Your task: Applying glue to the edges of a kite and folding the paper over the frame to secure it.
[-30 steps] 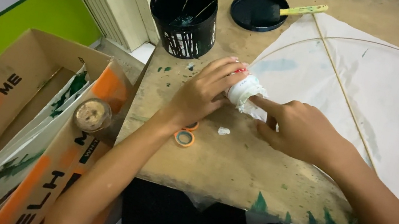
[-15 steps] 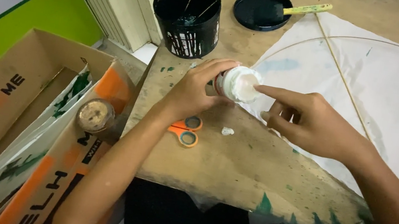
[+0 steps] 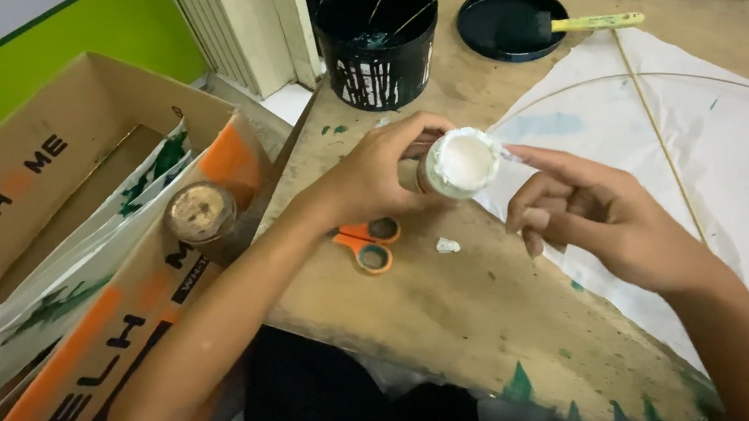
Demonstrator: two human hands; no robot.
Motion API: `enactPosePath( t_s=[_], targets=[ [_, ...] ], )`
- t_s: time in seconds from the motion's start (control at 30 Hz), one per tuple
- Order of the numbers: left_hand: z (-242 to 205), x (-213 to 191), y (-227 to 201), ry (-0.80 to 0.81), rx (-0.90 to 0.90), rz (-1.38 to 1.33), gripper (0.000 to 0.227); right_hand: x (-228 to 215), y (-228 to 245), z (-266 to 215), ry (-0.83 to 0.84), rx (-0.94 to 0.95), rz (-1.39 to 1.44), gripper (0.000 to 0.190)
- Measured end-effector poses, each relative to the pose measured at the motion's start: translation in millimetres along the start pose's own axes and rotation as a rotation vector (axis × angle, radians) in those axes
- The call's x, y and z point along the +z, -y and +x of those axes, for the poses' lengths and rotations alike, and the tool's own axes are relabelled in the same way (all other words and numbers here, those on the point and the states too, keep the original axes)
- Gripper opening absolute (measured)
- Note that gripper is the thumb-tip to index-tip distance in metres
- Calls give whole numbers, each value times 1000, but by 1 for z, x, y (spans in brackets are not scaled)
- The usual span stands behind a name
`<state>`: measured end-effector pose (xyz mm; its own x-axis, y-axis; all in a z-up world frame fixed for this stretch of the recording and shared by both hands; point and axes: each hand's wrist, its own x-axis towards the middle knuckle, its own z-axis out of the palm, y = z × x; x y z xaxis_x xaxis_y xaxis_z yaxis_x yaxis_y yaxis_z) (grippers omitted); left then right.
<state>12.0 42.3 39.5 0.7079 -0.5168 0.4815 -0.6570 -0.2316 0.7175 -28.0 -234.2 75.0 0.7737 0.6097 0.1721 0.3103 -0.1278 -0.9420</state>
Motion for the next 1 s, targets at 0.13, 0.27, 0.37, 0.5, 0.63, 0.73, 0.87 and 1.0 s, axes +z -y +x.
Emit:
enactPosePath(
  t_s=[0.13,0.27,0.37,0.5,0.63,0.73,0.87,1.0],
  targets=[
    [-8,-2,15,8,-51,-68,65,-3,2,1,-14,2,-80,58],
    [-19,-10,14,-21,-133,-51,76,-3,3,1,-25,27,-163,55],
    [-27,-15,18,-43,-191,43,90,-2,9,0,-29,33,-196,54],
    [-36,-14,10,-156,-164,144,128,-2,14,-12,-58,34,-231,55],
    [-32,-1,-18,-341,138,307,82,-6,27,-45,-147,114,-321,55],
    [-17,23,-51,-415,414,379,41,-11,30,-71,-191,141,-680,47],
    [2,67,-55,-93,441,377,27,-13,18,-105,-155,116,-957,47],
    [14,89,-28,67,306,406,29,-17,-6,-119,-105,-41,-1084,41]
  ],
)
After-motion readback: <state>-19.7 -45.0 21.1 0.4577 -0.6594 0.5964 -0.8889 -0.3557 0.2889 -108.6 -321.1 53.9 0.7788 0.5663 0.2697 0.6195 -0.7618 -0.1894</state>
